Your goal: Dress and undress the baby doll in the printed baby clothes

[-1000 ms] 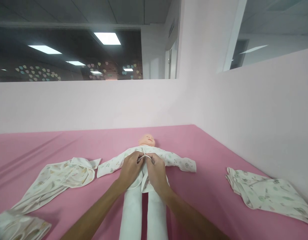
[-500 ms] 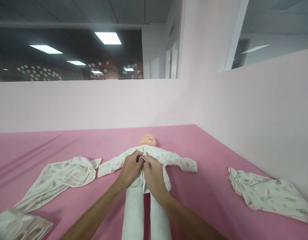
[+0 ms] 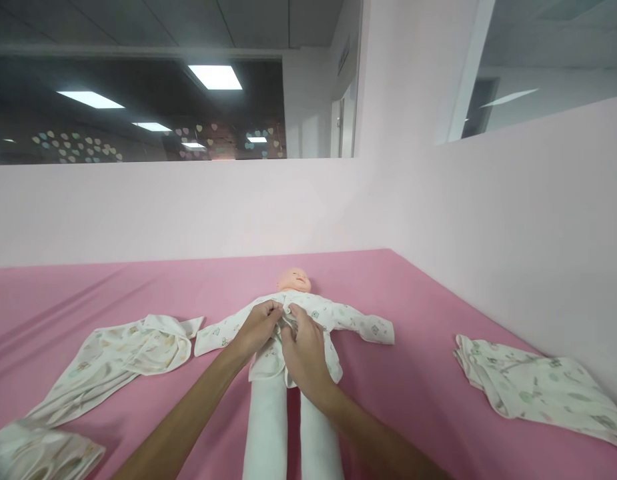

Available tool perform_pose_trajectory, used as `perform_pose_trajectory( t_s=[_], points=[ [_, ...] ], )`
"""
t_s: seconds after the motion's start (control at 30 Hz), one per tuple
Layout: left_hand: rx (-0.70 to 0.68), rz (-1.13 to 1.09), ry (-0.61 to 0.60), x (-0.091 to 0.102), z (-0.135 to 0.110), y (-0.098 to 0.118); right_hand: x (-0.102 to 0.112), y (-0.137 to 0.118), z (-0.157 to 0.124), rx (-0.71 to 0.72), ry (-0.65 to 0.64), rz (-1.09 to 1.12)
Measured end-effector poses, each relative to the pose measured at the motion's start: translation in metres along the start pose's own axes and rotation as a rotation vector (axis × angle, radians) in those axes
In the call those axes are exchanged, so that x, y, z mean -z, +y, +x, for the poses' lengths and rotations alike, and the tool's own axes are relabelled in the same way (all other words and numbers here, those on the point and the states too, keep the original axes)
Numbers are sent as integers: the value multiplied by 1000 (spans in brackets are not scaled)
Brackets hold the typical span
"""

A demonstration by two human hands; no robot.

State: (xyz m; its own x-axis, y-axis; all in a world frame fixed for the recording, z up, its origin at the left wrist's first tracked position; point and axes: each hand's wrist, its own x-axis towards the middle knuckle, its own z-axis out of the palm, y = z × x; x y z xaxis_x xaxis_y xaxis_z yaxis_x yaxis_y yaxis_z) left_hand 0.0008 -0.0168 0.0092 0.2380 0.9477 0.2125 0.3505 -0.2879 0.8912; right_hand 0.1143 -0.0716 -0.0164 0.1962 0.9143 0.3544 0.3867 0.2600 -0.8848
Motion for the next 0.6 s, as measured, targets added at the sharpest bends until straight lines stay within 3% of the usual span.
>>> perform_pose_trajectory(
  t_s=[0.2, 0.43, 0.6],
  points=[
    [-1, -50, -18, 0, -2, 2, -3, 2, 0, 82, 11, -155],
    [39, -123, -60, 4, -4, 3, -2, 2, 2, 91, -31, -121],
    [109, 13, -80, 13, -19, 12, 8, 6, 3, 163, -33, -178]
  ],
)
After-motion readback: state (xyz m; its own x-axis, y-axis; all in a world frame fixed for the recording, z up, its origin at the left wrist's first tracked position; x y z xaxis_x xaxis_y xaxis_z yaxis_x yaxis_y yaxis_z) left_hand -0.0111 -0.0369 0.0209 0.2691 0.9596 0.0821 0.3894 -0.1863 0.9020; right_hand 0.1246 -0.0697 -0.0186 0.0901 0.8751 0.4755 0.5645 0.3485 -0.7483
